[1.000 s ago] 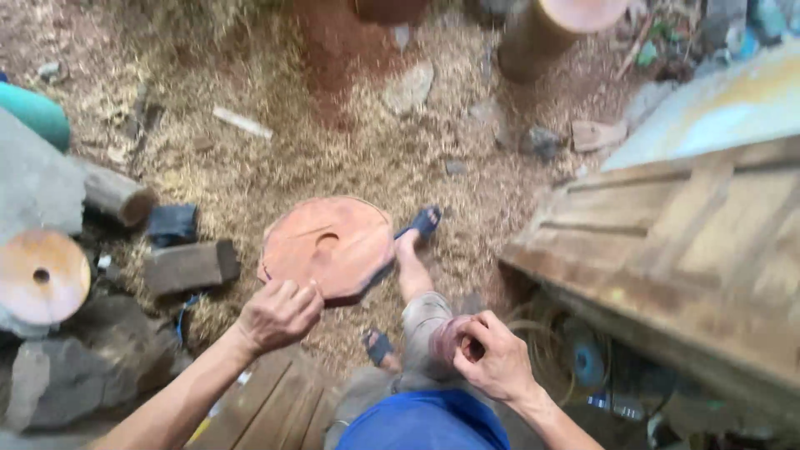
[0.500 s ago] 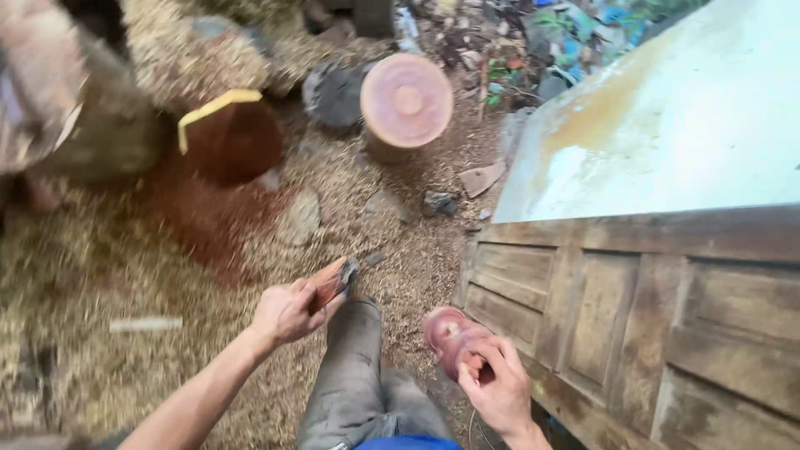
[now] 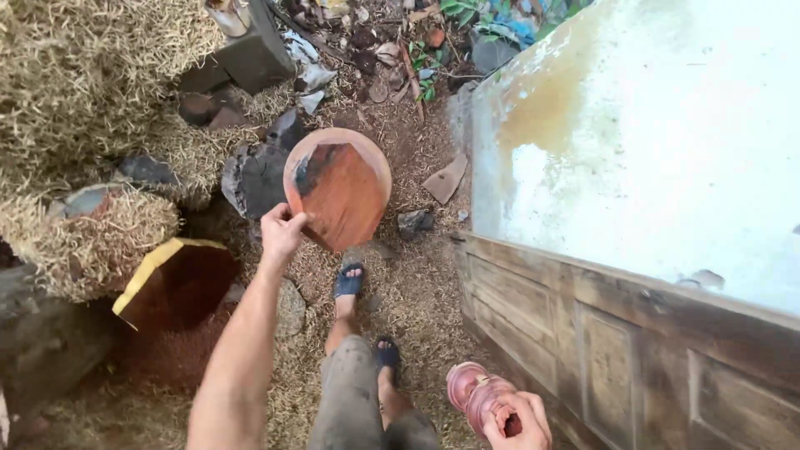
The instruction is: The person places a carved wooden object on a rotating stand and uses a spray gun to apply a clear finish. They rotate the stand with one hand while spraying with the other, then briefly inspect the object before resuming the spray application.
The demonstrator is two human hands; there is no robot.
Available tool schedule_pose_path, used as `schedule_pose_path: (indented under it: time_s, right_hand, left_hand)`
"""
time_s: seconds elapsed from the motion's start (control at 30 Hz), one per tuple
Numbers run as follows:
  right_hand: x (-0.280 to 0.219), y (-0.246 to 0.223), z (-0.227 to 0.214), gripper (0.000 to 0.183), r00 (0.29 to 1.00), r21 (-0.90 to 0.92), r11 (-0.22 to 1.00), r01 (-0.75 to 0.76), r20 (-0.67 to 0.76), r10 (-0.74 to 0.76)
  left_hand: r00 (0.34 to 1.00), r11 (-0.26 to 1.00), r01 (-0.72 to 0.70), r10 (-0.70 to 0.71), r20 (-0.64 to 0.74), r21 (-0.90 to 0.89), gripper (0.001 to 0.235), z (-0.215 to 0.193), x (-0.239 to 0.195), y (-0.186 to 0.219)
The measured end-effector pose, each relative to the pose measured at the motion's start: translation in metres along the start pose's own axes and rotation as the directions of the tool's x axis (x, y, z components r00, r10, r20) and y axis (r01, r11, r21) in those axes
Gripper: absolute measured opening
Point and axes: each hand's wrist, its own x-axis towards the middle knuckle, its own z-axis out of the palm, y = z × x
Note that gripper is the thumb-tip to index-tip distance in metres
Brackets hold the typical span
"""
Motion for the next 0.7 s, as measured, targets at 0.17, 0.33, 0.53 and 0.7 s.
schedule_pose_path:
  time_s: [0.17,0.33,0.53,0.7]
  right_hand:
    - [0.033,-0.063,0.046,0.04,0.993,0.03,0.996,-0.088,0.087,0.085]
    - [0.086,-0.146,0.063,0.041,0.981,-0.01,0.997,-0.081,0.177,0.082]
    - [0.114,-0.212,0.077,0.037,0.986,-0.019,1.0,0.024,0.166,-0.02]
    - [0.114,-0.221,0.078,0.037,0.973,-0.021,0.998,-0.053,0.224,0.057]
  left_hand:
    - [0.968,0.838,0.25,-0.234,0.094,-0.485,0.019,0.018,0.054,-0.099]
    - [0.907,0.895,0.418,-0.402,0.127,-0.154,0.052,0.009,0.039,-0.072]
    - [0.916,0.865,0.395,-0.398,0.057,-0.309,0.067,0.01,0.029,-0.085]
    - [0.929,0.798,0.307,-0.37,-0.021,-0.518,0.057,0.033,0.028,-0.116]
